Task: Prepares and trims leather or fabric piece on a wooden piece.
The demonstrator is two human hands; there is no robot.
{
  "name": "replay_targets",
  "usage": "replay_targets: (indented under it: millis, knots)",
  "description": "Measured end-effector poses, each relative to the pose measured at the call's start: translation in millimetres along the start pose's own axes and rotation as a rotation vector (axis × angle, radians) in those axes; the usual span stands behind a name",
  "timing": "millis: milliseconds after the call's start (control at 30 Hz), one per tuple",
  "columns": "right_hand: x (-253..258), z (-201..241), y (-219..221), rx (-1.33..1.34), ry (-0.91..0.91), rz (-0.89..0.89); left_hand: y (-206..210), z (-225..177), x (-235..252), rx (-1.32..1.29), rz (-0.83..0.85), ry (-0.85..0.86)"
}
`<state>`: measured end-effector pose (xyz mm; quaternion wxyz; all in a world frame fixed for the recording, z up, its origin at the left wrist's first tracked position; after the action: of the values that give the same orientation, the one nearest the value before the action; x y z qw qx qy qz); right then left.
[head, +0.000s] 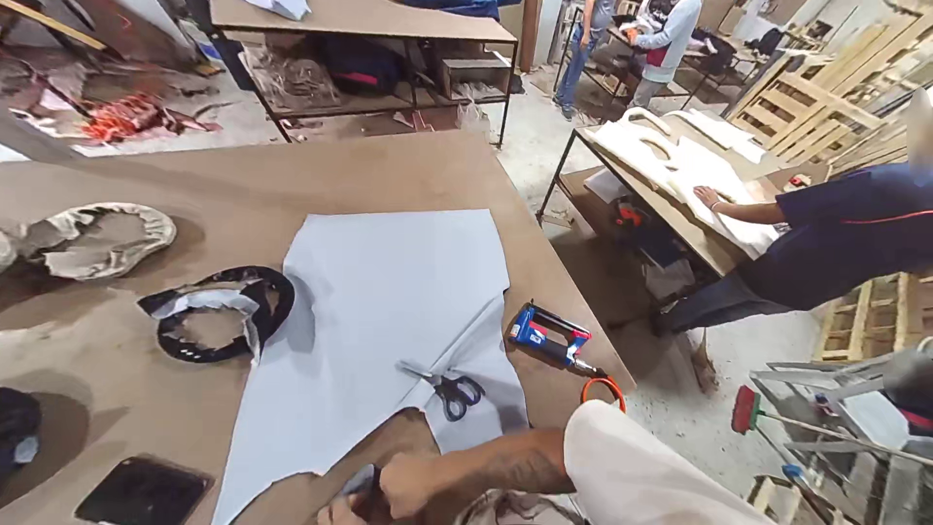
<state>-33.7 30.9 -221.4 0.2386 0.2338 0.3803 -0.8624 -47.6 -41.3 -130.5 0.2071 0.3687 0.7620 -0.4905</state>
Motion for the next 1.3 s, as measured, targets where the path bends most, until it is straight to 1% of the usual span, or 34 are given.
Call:
replay_targets:
  millis: [67, 100, 133, 233, 300, 367, 400, 433, 467, 500, 567, 700, 733, 767, 800, 833, 867, 900, 933, 967, 1000, 1033, 1067, 1100, 1167, 1233, 1267, 1300]
  knots:
    - [5.2, -1.0, -2.1, -0.022, 0.045, 0.023, 44.2, 77.2, 47.7, -0.035, -0.388, 0.297]
    - [7.1, -1.2, 1.5, -0.026, 0.072, 0.038, 61.5, 104.1, 59.5, -0.037, -0.513, 0.411]
    - [8.2, -1.9, 1.2, -0.034, 0.106, 0.052, 72.5, 117.0, 65.9, -0.020, -0.576, 0.478]
    - [0.8, 15.3, -8.5, -0.065, 0.205, 0.117, 81.2, 125.4, 61.8, 0.013, -0.646, 0.602]
    - [-5.4, 30.6, -13.3, -0.009, 0.285, 0.106, 81.0, 124.3, 49.9, -0.025, -0.630, 0.690]
    - [-26.5, 46.7, -26.4, 0.046, 0.425, 0.116, 86.9, 119.6, 40.3, -0.030, -0.610, 0.731]
    - [-37.4, 54.6, -31.0, 0.088, 0.515, 0.131, 91.4, 120.0, 35.6, -0.051, -0.590, 0.726]
    - [-35.8, 52.4, -25.8, 0.120, 0.552, 0.128, 95.9, 122.8, 32.9, -0.071, -0.577, 0.703]
    - [-23.3, 43.3, -10.7, 0.136, 0.535, 0.108, 100.6, 129.2, 32.1, -0.076, -0.584, 0.672]
    - [-0.5, 26.0, 5.0, 0.145, 0.489, 0.052, 105.0, 130.8, 38.0, -0.068, -0.631, 0.658]
    - [25.7, 8.2, 25.3, 0.162, 0.486, 0.025, 111.2, 135.2, 46.8, -0.036, -0.729, 0.633]
    - [28.5, 0.3, 28.8, 0.154, 0.507, 0.041, 113.7, 135.3, 51.3, -0.023, -0.785, 0.596]
    - [28.0, -6.9, 28.1, 0.170, 0.477, 0.019, 113.8, 131.2, 52.0, -0.046, -0.788, 0.598]
    - [23.3, -14.6, 28.3, 0.203, 0.408, -0.027, 115.4, 129.1, 49.9, -0.096, -0.782, 0.586]
    - [11.8, -20.4, 23.8, 0.243, 0.305, -0.094, 116.0, 130.9, 46.4, -0.151, -0.772, 0.557]
    - [-9.5, -26.9, 8.4, 0.298, 0.205, -0.209, 113.9, 135.1, 44.9, -0.196, -0.767, 0.524]
    - [-42.2, -41.1, -16.0, 0.294, 0.180, -0.358, 112.3, 138.9, 44.1, -0.232, -0.773, 0.515]
    - [-81.9, -67.1, -46.0, 0.191, 0.251, -0.539, 113.8, 140.2, 44.5, -0.265, -0.782, 0.510]
    - [-117.0, -105.7, -74.3, 0.039, 0.387, -0.710, 117.0, 140.1, 43.7, -0.291, -0.782, 0.516]
    - [-146.0, -156.5, -93.1, -0.075, 0.560, -0.814, 120.7, 138.7, 39.1, -0.308, -0.782, 0.529]
    - [-170.4, -209.4, -100.7, -0.126, 0.725, -0.853, 122.8, 136.8, 32.4, -0.320, -0.782, 0.543]
    - [-186.0, -252.7, -104.0, -0.151, 0.825, -0.862, 121.2, 134.4, 27.6, -0.330, -0.788, 0.555]
    - [-191.3, -279.7, -104.8, -0.164, 0.867, -0.825, 117.6, 132.5, 24.1, -0.341, -0.794, 0.564]
    - [-189.2, -293.2, -104.5, -0.162, 0.855, -0.767, 113.9, 131.7, 22.7, -0.348, -0.802, 0.564]
    - [-177.6, -294.7, -112.1, -0.161, 0.745, -0.668, 110.0, 135.7, 34.7, -0.347, -0.847, 0.510]
    - [-178.8, -290.5, -116.4, -0.132, 0.753, -0.580, 111.5, 145.0, 48.5, -0.335, -0.889, 0.462]
    - [-185.0, -278.4, -118.0, -0.108, 0.773, -0.578, 111.0, 146.4, 51.6, -0.342, -0.882, 0.459]
    - [-187.2, -255.1, -121.6, -0.096, 0.768, -0.588, 108.0, 147.6, 55.1, -0.353, -0.881, 0.462]
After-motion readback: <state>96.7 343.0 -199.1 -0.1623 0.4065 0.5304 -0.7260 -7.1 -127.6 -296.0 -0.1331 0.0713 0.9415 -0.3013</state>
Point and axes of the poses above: each hand's wrist, its own x-axis towards the middle knuckle, its own y-axis out of the palm, z = x × y, the point moved 7 cm from there along x, towards the middle knuckle, and after that the axes turned 12 degrees about y, right-handed, at the moved point
